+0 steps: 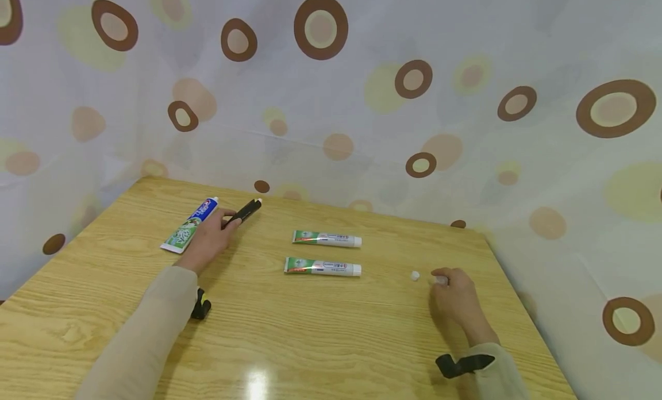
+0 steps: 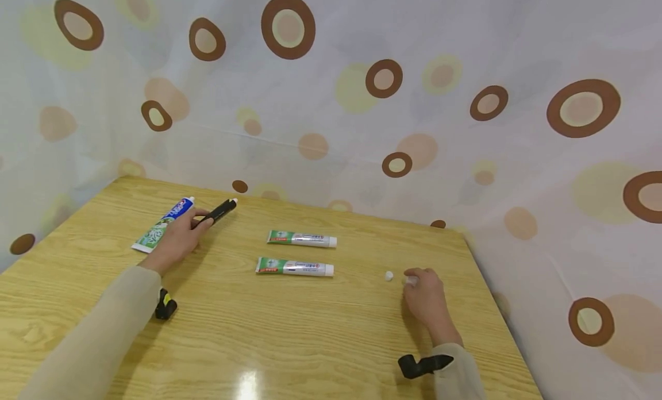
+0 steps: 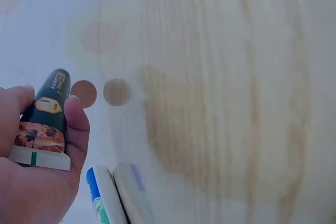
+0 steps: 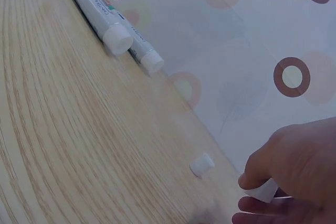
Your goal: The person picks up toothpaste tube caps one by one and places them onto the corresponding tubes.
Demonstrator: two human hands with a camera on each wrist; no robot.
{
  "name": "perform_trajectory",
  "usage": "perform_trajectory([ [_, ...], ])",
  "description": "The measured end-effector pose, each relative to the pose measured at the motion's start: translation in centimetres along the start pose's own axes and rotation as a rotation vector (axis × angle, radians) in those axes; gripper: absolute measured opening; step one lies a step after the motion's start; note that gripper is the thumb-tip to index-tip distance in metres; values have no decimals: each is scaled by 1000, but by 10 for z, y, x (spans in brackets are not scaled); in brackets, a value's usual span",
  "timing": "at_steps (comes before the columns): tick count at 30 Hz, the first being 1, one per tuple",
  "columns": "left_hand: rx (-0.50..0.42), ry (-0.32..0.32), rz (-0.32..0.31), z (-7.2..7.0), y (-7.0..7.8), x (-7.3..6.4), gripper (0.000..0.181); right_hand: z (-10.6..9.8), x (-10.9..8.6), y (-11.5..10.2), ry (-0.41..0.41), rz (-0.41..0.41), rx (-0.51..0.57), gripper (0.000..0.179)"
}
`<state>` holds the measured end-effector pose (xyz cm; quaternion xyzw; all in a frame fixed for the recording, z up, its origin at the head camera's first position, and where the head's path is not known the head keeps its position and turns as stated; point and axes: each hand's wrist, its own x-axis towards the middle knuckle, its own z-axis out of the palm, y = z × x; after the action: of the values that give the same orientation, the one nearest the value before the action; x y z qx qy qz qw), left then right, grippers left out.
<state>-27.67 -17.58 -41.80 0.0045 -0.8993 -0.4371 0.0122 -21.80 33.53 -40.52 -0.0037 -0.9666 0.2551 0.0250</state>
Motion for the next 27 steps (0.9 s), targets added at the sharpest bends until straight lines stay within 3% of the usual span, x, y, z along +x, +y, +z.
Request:
perform_trajectory([
  [7,-65,-34,65,-3,10,-5,50,-3,-4,-7,104,-81,51,35],
  [15,-146,-27,174,-4,22,-7,42,-1,-8,-21,153,-80,169,37],
  [22,-169,-60,210,-5,33,-16,36,-1,-10,-32,154,-46,260,37],
  [27,-186,-57,285,-4,39,-21,33,0,-13,-35,170,-90,304,37],
])
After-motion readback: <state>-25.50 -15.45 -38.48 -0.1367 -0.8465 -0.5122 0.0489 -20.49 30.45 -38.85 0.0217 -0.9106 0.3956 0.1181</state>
